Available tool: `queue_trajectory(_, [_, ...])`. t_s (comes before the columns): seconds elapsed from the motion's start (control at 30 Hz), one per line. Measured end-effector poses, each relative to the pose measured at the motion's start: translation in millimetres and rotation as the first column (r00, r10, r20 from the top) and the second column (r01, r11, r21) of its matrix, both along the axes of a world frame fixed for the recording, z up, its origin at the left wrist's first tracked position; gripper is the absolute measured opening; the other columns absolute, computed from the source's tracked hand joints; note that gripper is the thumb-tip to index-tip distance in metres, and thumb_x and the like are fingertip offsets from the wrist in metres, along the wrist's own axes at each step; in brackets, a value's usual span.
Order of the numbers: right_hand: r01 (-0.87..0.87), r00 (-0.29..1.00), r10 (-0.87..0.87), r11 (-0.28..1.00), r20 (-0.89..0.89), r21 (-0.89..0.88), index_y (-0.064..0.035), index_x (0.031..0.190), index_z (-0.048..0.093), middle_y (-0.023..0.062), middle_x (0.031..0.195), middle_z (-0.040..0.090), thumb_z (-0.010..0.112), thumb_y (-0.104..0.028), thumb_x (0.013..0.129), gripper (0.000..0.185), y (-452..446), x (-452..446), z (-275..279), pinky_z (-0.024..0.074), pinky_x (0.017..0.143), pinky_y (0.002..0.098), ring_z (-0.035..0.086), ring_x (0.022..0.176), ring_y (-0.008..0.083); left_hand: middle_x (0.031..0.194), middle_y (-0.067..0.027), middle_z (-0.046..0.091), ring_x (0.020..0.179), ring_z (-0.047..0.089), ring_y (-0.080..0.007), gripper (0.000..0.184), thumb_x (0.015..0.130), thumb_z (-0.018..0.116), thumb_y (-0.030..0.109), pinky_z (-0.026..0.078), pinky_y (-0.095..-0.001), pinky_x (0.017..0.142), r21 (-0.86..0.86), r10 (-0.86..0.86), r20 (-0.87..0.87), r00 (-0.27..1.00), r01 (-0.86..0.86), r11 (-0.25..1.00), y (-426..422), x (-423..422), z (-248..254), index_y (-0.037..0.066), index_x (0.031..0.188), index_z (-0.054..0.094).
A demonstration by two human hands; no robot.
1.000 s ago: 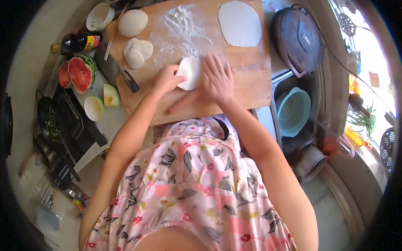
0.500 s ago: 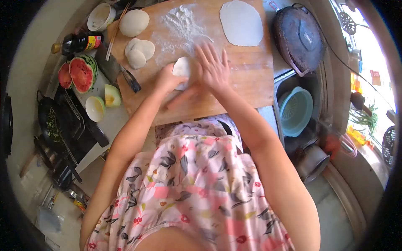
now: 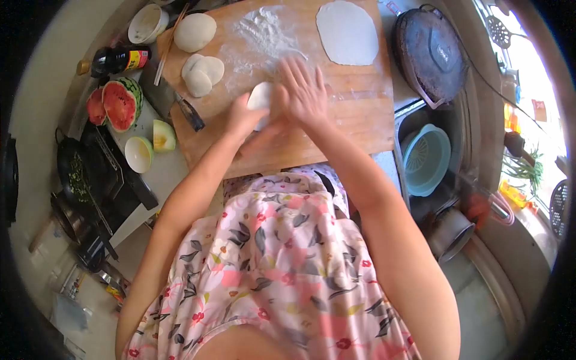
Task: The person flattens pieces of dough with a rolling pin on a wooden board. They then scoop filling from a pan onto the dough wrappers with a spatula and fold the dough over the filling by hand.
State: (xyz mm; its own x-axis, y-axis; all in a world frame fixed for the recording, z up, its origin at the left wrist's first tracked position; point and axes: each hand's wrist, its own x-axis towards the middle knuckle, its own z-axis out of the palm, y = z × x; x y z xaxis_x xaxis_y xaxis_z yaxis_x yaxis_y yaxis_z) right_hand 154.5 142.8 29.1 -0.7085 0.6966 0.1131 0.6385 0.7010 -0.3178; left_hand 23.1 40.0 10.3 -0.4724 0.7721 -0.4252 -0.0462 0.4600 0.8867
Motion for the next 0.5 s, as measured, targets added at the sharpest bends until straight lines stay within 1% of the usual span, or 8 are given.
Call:
queue_trajectory(0.07, [0.033, 0.996, -0.031, 0.999, -0.082, 0.019, -0.0162, 0.145, 0.037, 0.0063, 0.151, 0.036, 0.044, -0.034, 0.096, 0.053, 19.7, -42.7, -8.8, 0.0183, 0.115, 0.0536, 0.028, 0.142, 0.0230, 0.092, -0.0191, 0.070, 0.085, 0.068, -0.0313, 0.027, 0.079, 0.068, 0.020, 0.052, -0.0383, 0.074, -0.053, -0.172, -0.294, 0.940, 0.164, 0.985, 19.8, -9.8, 21.6, 0.002, 0.099, 0.069])
queue_trajectory(0.2, [0.031, 0.999, -0.030, 0.999, -0.029, 0.044, -0.0153, 0.143, 0.039, 0.0076, 0.150, 0.038, 0.044, -0.036, 0.095, 0.053, 9.6, -28.1, -1.8, 0.0190, 0.114, 0.0514, 0.030, 0.141, 0.0231, 0.085, -0.0208, 0.069, 0.079, 0.067, -0.0317, 0.032, 0.079, 0.070, 0.029, 0.051, -0.0385, 0.070, -0.271, -0.310, -0.411, 0.857, 0.211, 0.939, 40.5, -22.4, 11.9, -0.001, 0.091, 0.068])
queue_trajectory(0.23, [0.015, 0.999, -0.017, 0.999, 0.038, 0.047, -0.0144, 0.143, 0.039, 0.0078, 0.149, 0.039, 0.045, -0.036, 0.094, 0.054, -4.9, 3.0, 0.7, 0.0201, 0.114, 0.0500, 0.031, 0.141, 0.0231, 0.091, -0.0176, 0.070, 0.081, 0.067, -0.0264, 0.031, 0.080, 0.072, 0.025, 0.052, -0.0357, 0.072, -0.201, -0.239, -0.397, 0.886, 0.170, 0.965, 35.3, -23.9, -4.7, -0.001, 0.097, 0.067])
queue_trajectory(0.27, [-0.040, 0.996, 0.039, 0.999, 0.086, 0.011, -0.0131, 0.144, 0.039, 0.0078, 0.149, 0.039, 0.046, -0.035, 0.092, 0.056, -18.4, 40.2, -0.5, 0.0212, 0.113, 0.0488, 0.032, 0.140, 0.0226, 0.091, -0.0162, 0.070, 0.082, 0.067, -0.0269, 0.030, 0.079, 0.071, 0.023, 0.052, -0.0361, 0.073, -0.110, -0.011, -0.218, 0.976, -0.013, 0.994, 25.4, -15.7, -20.3, 0.001, 0.098, 0.067])
queue_trajectory(0.33, [-0.079, 0.987, 0.074, 0.996, 0.144, 0.031, -0.0096, 0.145, 0.037, 0.0076, 0.149, 0.040, 0.049, -0.033, 0.089, 0.062, -39.3, 92.3, 0.0, 0.0234, 0.112, 0.0466, 0.034, 0.140, 0.0215, 0.092, -0.0132, 0.070, 0.083, 0.068, -0.0279, 0.027, 0.078, 0.070, 0.019, 0.053, -0.0369, 0.076, -0.039, 0.406, 0.195, 0.893, -0.407, 0.913, 8.3, -0.7, -37.5, 0.004, 0.100, 0.068])
queue_trajectory(0.37, [-0.074, 0.991, 0.072, 0.997, 0.114, 0.016, -0.0108, 0.145, 0.038, 0.0074, 0.149, 0.040, 0.048, -0.034, 0.089, 0.061, -34.7, 85.4, -1.8, 0.0229, 0.113, 0.0472, 0.033, 0.140, 0.0218, 0.095, -0.0099, 0.070, 0.083, 0.067, -0.0234, 0.034, 0.077, 0.070, 0.013, 0.053, -0.0355, 0.077, -0.039, 0.223, 0.302, 0.927, -0.222, 0.974, -4.0, -2.0, -27.3, 0.006, 0.110, 0.067])
queue_trajectory(0.43, [-0.062, 0.994, 0.060, 0.998, 0.088, 0.023, -0.0132, 0.145, 0.038, 0.0067, 0.150, 0.039, 0.047, -0.035, 0.091, 0.059, -22.9, 50.3, -4.0, 0.0218, 0.113, 0.0483, 0.032, 0.140, 0.0224, 0.096, -0.0119, 0.070, 0.084, 0.068, -0.0253, 0.035, 0.076, 0.070, 0.014, 0.053, -0.0366, 0.077, -0.039, 0.014, 0.063, 0.998, -0.011, 0.999, -6.8, 0.5, -20.2, 0.006, 0.110, 0.067])
queue_trajectory(0.5, [-0.020, 0.999, 0.018, 0.998, 0.030, 0.067, -0.0151, 0.145, 0.038, 0.0054, 0.151, 0.037, 0.046, -0.036, 0.092, 0.058, 4.1, -12.6, -4.4, 0.0209, 0.114, 0.0495, 0.031, 0.141, 0.0226, 0.093, -0.0157, 0.070, 0.086, 0.068, -0.0296, 0.028, 0.074, 0.071, 0.016, 0.053, -0.0397, 0.075, -0.042, -0.154, -0.261, 0.953, 0.148, 0.988, 8.0, -3.6, 6.4, 0.006, 0.101, 0.069])
